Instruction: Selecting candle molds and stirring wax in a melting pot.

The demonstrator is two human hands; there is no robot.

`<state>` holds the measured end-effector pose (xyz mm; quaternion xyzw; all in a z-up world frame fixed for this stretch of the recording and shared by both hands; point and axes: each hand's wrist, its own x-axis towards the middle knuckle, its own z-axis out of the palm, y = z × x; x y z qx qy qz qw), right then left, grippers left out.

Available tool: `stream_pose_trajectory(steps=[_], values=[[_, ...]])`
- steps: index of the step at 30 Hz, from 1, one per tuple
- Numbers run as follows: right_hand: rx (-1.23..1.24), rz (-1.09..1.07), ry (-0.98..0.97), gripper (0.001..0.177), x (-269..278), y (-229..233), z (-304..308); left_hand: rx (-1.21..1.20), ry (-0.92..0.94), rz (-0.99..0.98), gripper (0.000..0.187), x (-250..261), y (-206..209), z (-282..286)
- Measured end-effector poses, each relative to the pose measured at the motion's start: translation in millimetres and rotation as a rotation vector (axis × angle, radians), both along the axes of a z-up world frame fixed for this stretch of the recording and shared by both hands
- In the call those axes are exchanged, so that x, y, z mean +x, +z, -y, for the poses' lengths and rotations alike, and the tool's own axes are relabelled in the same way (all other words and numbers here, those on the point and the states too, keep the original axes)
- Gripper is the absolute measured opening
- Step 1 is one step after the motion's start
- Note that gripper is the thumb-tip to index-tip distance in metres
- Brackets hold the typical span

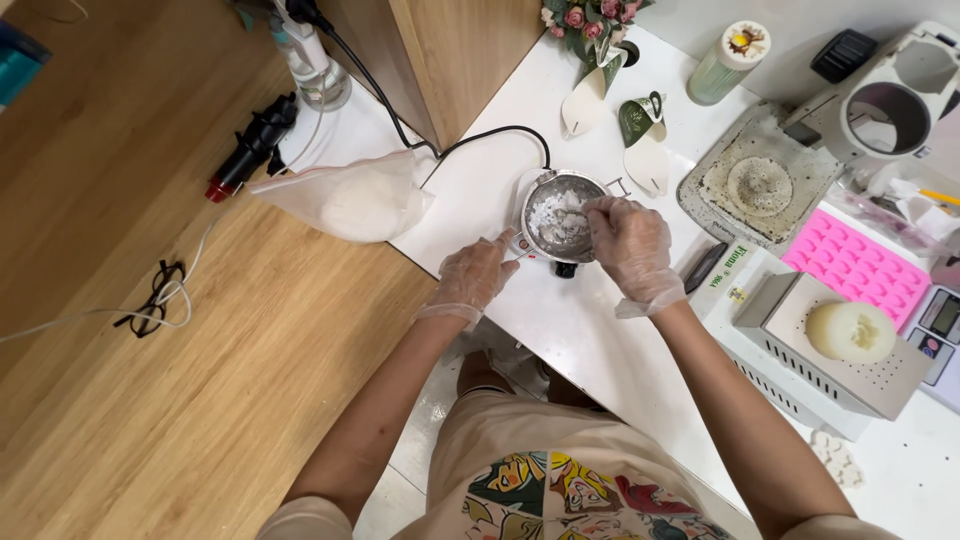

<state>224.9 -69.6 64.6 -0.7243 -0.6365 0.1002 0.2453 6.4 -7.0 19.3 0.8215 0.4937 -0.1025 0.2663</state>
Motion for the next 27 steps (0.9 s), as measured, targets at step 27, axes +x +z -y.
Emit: stream_pose_trajectory(steps=[27], values=[[-0.005, -0.516, -0.064, 0.027, -9.5, -14.4, -19.1, 0.007, 0.009, 0.094, 0.06, -0.7, 23.7, 4.7]])
